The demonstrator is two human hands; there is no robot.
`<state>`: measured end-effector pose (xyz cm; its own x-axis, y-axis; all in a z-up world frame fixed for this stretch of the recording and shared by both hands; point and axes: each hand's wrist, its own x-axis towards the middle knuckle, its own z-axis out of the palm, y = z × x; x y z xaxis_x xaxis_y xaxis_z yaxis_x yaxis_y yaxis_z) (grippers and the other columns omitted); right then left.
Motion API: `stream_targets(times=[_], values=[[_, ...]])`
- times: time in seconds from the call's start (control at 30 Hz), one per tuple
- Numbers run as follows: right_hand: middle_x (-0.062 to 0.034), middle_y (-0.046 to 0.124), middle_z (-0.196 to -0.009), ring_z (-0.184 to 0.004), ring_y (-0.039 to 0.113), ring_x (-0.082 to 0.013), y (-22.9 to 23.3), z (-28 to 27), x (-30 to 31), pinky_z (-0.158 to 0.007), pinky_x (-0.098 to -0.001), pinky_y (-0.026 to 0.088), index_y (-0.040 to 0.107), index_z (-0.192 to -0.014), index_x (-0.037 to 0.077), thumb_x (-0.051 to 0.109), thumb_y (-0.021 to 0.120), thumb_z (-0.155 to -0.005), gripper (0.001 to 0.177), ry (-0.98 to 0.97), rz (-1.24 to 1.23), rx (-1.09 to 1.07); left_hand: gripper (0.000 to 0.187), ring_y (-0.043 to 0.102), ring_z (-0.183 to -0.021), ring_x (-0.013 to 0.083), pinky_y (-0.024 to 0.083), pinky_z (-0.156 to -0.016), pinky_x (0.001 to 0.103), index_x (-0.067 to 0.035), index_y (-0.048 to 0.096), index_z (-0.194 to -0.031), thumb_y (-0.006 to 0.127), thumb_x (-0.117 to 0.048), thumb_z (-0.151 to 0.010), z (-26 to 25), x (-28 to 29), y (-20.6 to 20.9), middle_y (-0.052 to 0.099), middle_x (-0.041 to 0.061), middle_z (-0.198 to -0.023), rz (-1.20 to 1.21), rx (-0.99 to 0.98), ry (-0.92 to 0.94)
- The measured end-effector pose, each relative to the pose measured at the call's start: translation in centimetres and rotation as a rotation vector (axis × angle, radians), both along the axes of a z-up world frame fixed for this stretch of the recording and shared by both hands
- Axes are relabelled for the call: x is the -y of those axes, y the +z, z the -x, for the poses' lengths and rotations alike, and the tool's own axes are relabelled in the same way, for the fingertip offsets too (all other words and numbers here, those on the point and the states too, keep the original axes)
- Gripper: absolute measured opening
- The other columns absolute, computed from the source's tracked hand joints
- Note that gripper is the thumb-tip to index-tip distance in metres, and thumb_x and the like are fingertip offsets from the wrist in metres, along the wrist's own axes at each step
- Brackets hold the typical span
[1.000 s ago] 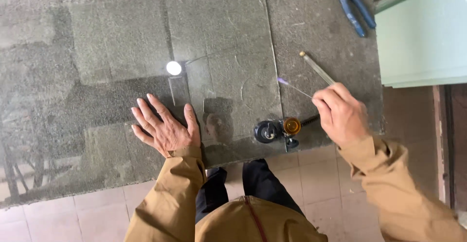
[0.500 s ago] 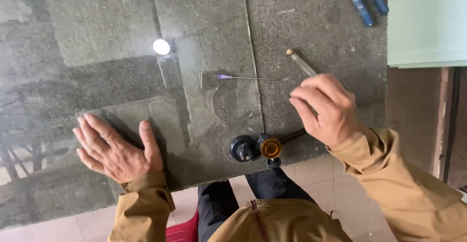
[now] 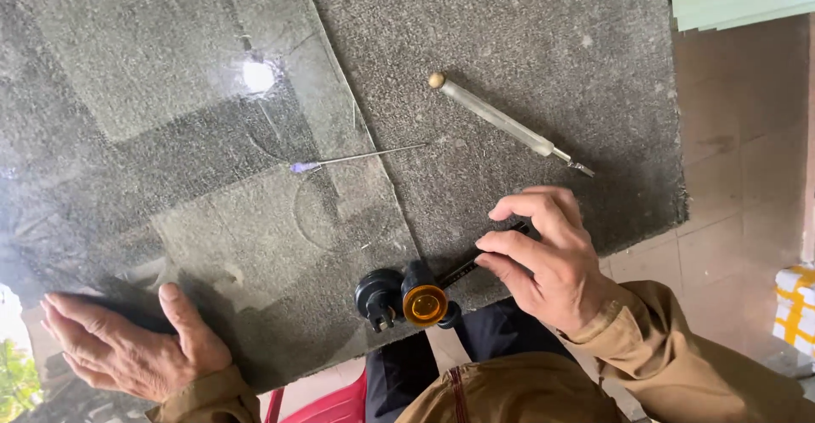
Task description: Cutting a circular piece of glass from a sheet using a circular glass cutter and other hand tools
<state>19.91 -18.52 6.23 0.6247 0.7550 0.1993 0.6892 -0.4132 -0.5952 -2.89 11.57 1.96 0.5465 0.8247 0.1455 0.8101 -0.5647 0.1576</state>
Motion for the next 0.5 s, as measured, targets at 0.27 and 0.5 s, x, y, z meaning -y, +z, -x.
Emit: stream_targets(times=[0.27,0.5], values=[[-0.0046,0.048,-0.092,-0.084,0.043,-0.0247,0.9,-0.6,-0.2,-0.076,-0.0371,0.041,0.067,-0.083,0.012,0.024,0.082,-0.088,0.020,0.074,0.167,-0.087,0.083,0.032,-0.152,0.0493,0.025,-0.120,0.065,0.006,0.022,-0.164,0.038,-0.057,-0.113,0.2,-0.1,0.1,0.033,0.032,-0.165,-0.016,0.000,-0.013],[0.0028,0.060,-0.068,-0.069,0.048,-0.0142,-1.1,10.4,3.8,-0.062,-0.0380,0.042,0.070,-0.064,0.015,0.046,0.074,-0.083,0.036,-0.220,0.384,-0.344,0.086,0.031,-0.154,0.0452,0.021,-0.121,0.064,0.003,0.025,-0.164,0.040,-0.061,-0.110,0.1,-0.4,-0.2,0.033,0.029,-0.166,0.000,0.039,0.053]])
